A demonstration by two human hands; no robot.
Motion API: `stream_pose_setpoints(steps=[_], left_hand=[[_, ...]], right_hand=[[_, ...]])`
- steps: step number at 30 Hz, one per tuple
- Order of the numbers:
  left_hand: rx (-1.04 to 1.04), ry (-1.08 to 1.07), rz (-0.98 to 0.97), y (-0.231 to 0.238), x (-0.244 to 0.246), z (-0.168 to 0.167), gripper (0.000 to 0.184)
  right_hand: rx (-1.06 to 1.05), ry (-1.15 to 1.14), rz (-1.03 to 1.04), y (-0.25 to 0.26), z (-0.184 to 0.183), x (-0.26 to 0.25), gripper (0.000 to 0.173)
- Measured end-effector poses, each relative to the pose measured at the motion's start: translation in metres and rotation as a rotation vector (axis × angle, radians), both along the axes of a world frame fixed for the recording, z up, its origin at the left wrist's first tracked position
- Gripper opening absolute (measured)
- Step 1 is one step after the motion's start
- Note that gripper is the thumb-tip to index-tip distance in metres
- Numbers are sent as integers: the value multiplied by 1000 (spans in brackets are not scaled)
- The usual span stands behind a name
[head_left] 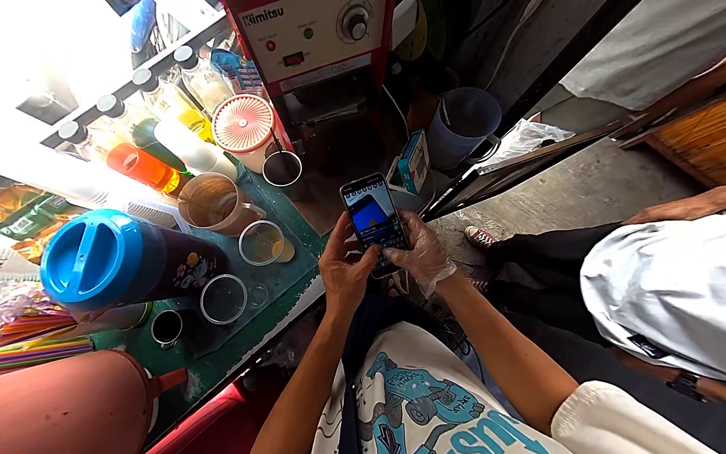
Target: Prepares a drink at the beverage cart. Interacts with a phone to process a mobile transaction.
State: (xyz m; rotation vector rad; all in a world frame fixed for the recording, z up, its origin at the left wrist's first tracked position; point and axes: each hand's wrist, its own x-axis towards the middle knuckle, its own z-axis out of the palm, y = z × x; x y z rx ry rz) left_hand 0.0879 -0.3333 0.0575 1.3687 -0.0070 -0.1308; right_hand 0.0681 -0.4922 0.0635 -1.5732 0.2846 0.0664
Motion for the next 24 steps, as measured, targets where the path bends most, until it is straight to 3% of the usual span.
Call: stream_pose_setpoints(steps=[4, 8, 11, 15, 18, 24], left_hand=[[-5, -12, -6, 0, -1, 1, 73], [20, 5, 6, -1, 0, 1, 74], [-23, -8, -73, 6, 1, 0, 74], [-66, -48, -259, 17, 3, -5, 92], [-40, -32, -287, 20, 3, -7, 100], [-90, -32, -272, 22, 2, -7, 79]], right_hand=[[-7, -13, -5, 0, -3, 0, 82], [118, -13, 73, -7, -2, -1, 87], [156, -10, 135, -14, -4, -2, 94], [134, 23, 137, -18, 0, -2, 93], [195, 60, 136, -19, 3, -2, 92], [224, 90, 107, -16, 5, -4, 79]])
